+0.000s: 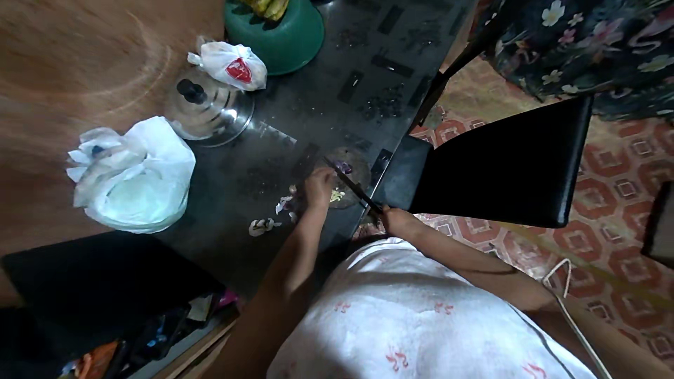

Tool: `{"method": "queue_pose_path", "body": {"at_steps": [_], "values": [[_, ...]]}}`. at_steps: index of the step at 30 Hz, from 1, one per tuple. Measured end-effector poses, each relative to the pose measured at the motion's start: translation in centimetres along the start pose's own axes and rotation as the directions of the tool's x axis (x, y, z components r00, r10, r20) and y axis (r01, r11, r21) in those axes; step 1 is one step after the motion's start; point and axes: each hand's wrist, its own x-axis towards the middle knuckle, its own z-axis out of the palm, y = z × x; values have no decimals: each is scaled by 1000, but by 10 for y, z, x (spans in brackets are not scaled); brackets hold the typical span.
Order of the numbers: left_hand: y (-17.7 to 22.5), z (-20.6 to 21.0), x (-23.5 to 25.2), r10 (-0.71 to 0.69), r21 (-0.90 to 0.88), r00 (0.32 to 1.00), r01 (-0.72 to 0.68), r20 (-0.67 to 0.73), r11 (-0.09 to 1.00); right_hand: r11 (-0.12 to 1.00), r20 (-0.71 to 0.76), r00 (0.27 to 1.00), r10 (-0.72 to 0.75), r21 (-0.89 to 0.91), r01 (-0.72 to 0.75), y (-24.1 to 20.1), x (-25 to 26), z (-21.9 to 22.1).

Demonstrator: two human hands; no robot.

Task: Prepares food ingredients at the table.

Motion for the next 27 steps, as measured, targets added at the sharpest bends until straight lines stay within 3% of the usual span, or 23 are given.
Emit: {"method": "queue_pose_path", "body": {"at_steps": [5,11,18,27], "values": [[2,-2,1,-31,27,999,31,7,999,999,-59,998,-37,-3,37,3,-3,-6],[-2,1,-3,-29,-18,999,28,-37,999,999,-28,999,-31,-34,30,6,-27,-6],[-5,3,-1,-8,-29,998,6,-65,1000,998,14,999,34,-49,-33,-4,-6,-2],[-7,3,-1,-39,-21,997,38,-64,999,997,-41,999,-33,-66,31,4,-32,-9]]}}
